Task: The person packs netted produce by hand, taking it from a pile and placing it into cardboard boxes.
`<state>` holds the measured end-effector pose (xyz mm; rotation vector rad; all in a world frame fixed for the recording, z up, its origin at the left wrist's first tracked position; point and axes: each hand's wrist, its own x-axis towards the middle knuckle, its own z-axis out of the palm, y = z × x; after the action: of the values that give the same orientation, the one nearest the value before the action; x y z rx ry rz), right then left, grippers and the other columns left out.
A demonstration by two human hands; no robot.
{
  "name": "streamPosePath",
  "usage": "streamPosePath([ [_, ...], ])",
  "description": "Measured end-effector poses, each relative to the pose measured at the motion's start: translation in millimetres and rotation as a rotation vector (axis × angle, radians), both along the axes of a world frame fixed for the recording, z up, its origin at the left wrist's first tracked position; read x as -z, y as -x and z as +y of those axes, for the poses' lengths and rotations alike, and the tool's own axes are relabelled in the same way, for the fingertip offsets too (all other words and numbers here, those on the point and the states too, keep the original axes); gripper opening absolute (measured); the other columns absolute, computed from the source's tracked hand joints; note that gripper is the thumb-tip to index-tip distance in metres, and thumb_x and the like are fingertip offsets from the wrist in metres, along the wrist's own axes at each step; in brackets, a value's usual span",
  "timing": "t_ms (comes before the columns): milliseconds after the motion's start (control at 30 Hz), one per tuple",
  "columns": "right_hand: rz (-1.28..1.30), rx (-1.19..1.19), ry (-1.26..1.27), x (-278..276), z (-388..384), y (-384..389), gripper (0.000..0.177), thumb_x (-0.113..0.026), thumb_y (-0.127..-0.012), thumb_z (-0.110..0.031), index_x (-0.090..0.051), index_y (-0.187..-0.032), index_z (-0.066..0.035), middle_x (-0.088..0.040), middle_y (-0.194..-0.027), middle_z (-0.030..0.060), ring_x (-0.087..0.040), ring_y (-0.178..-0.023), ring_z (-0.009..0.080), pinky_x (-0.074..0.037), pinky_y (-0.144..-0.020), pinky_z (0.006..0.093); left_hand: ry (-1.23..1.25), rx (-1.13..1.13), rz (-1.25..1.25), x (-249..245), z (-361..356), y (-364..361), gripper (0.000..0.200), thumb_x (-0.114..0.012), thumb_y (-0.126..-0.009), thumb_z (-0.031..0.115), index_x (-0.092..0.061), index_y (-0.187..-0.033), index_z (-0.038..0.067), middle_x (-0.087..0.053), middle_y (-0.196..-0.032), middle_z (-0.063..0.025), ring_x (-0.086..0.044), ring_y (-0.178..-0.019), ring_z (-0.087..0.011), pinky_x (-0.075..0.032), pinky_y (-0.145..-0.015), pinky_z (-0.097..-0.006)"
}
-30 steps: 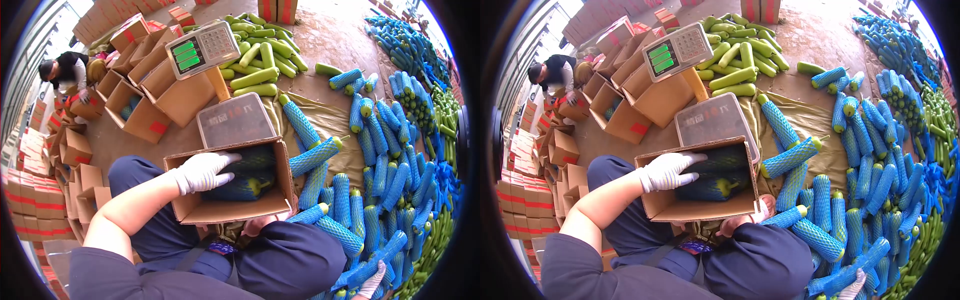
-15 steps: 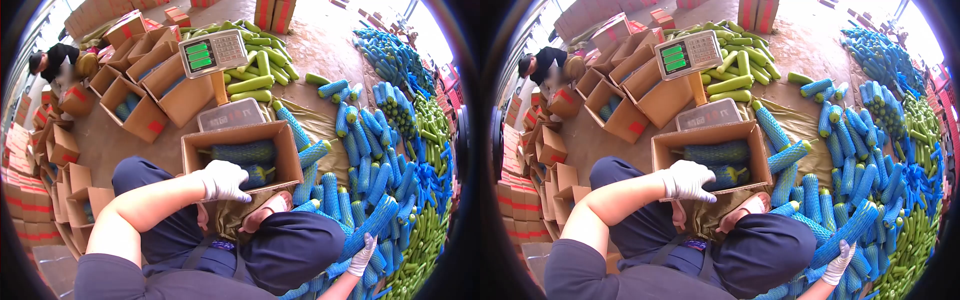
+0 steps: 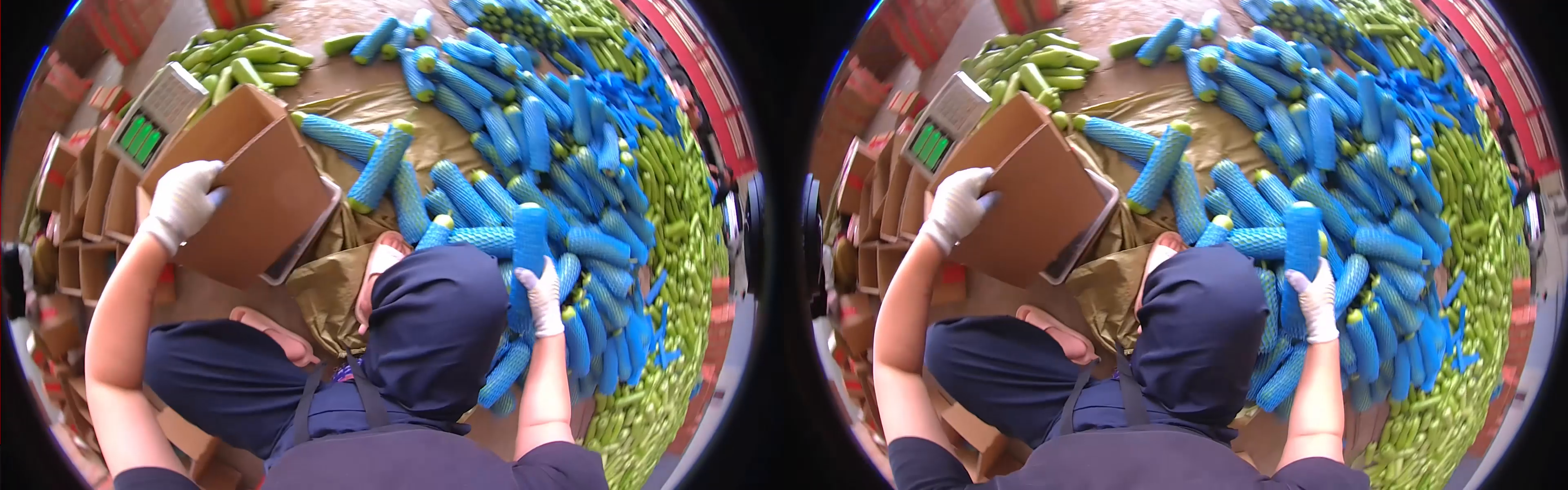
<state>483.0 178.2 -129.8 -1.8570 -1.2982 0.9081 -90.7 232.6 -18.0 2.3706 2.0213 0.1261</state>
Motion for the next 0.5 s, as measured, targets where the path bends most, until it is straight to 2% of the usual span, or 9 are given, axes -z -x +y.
streamPosePath([
  [67, -0.169, -0.032, 0.095, 36.4, -9.6, -12.9, 0.077, -0.08, -0.069, -0.034, -0.048, -0.128, 0.005, -0.064, -0.112, 0.0209, -0.063, -0.101, 0.0305, -0.048, -0.092, 0.0386, -0.038, 0.105, 0.045, 3.9, 5.2, -5.4, 0.023, -0.071, -0.075, 0.016, -0.065, -0.095, 0.006, -0.065, -0.091, -0.0166, -0.062, -0.09, -0.0377, -0.05, -0.079, -0.0442],
  [133, -0.251, -0.031, 0.274, 44.5, -16.4, -8.5, 0.075, -0.08, -0.068, -0.034, -0.05, -0.126, 0.002, -0.064, -0.11, 0.0222, -0.063, -0.102, 0.0324, -0.047, -0.092, 0.0384, 0.025, 0.139, 0.091, 21.6, 5.4, -2.6, 0.02, -0.07, -0.073, 0.013, -0.061, -0.089, 0.006, -0.062, -0.086, -0.0153, -0.06, -0.086, -0.0371, -0.049, -0.076, -0.0446],
  [200, -0.248, -0.049, 0.366, 45.9, -19.3, -1.8, 0.072, -0.08, -0.068, -0.034, -0.051, -0.125, 0.001, -0.065, -0.109, 0.0234, -0.062, -0.105, 0.035, -0.047, -0.092, 0.0394, 0.027, 0.103, 0.066, 48.2, 0.3, 13.9, 0.019, -0.068, -0.073, 0.007, -0.059, -0.09, 0.005, -0.06, -0.086, -0.0148, -0.058, -0.087, -0.0368, -0.048, -0.075, -0.0439],
  [267, -0.297, -0.061, 0.373, 50.9, -18.6, -1.7, 0.074, -0.078, -0.067, -0.037, -0.051, -0.125, 0.001, -0.064, -0.111, 0.0239, -0.062, -0.106, 0.0368, -0.047, -0.093, 0.041, 0.03, 0.047, -0.139, 59.9, -10.1, 37.8, 0.019, -0.066, -0.074, 0.0, -0.058, -0.091, 0.003, -0.058, -0.089, -0.0149, -0.056, -0.09, -0.0371, -0.046, -0.078, -0.0428],
  [333, -0.34, -0.264, 0.556, 38.4, -9.5, 1.6, 0.076, -0.076, -0.066, -0.041, -0.052, -0.125, 0.0, -0.063, -0.114, 0.0247, -0.061, -0.108, 0.0378, -0.047, -0.094, 0.0412, 0.024, -0.008, -0.153, 68.7, -18.1, 35.0, 0.022, -0.064, -0.074, -0.004, -0.058, -0.094, 0.002, -0.057, -0.091, -0.0157, -0.055, -0.09, -0.0368, -0.045, -0.08, -0.0418],
  [400, -0.407, -0.315, 0.555, 46.6, -4.4, -1.3, 0.072, -0.073, -0.066, -0.04, -0.053, -0.122, 0.0, -0.063, -0.113, 0.0237, -0.061, -0.107, 0.0371, -0.047, -0.094, 0.0417, -0.004, -0.018, -0.238, 73.2, -20.3, 33.9, 0.024, -0.063, -0.075, -0.004, -0.059, -0.098, 0.002, -0.057, -0.092, -0.0156, -0.056, -0.09, -0.0354, -0.045, -0.084, -0.0407],
  [433, -0.552, -0.461, 0.604, 50.5, 2.5, -3.4, 0.066, -0.072, -0.067, -0.038, -0.055, -0.118, -0.001, -0.063, -0.111, 0.0225, -0.061, -0.106, 0.0365, -0.048, -0.093, 0.0421, 0.004, -0.053, -0.282, 69.0, -18.9, 26.0, 0.025, -0.062, -0.076, -0.005, -0.058, -0.1, 0.001, -0.056, -0.093, -0.0152, -0.056, -0.091, -0.0344, -0.045, -0.085, -0.0401],
  [467, -0.693, -0.613, 0.653, 54.1, 9.2, -4.8, 0.06, -0.071, -0.067, -0.037, -0.057, -0.114, -0.002, -0.064, -0.109, 0.0212, -0.062, -0.105, 0.0359, -0.048, -0.093, 0.0426, 0.036, -0.068, -0.266, 72.1, -19.3, 32.0, 0.029, -0.062, -0.077, -0.005, -0.059, -0.105, 0.002, -0.058, -0.102, -0.0151, -0.057, -0.098, -0.0339, -0.044, -0.09, -0.0398],
  [500, -0.653, -0.646, 0.605, 54.3, 20.2, -4.7, 0.046, -0.067, -0.07, -0.034, -0.06, -0.105, -0.004, -0.064, -0.105, 0.0192, -0.062, -0.102, 0.035, -0.049, -0.09, 0.0438, 0.03, -0.062, -0.282, 75.2, -20.2, 34.5, 0.034, -0.061, -0.077, -0.005, -0.059, -0.11, 0.002, -0.058, -0.107, -0.0151, -0.056, -0.102, -0.0336, -0.043, -0.094, -0.0397],
])
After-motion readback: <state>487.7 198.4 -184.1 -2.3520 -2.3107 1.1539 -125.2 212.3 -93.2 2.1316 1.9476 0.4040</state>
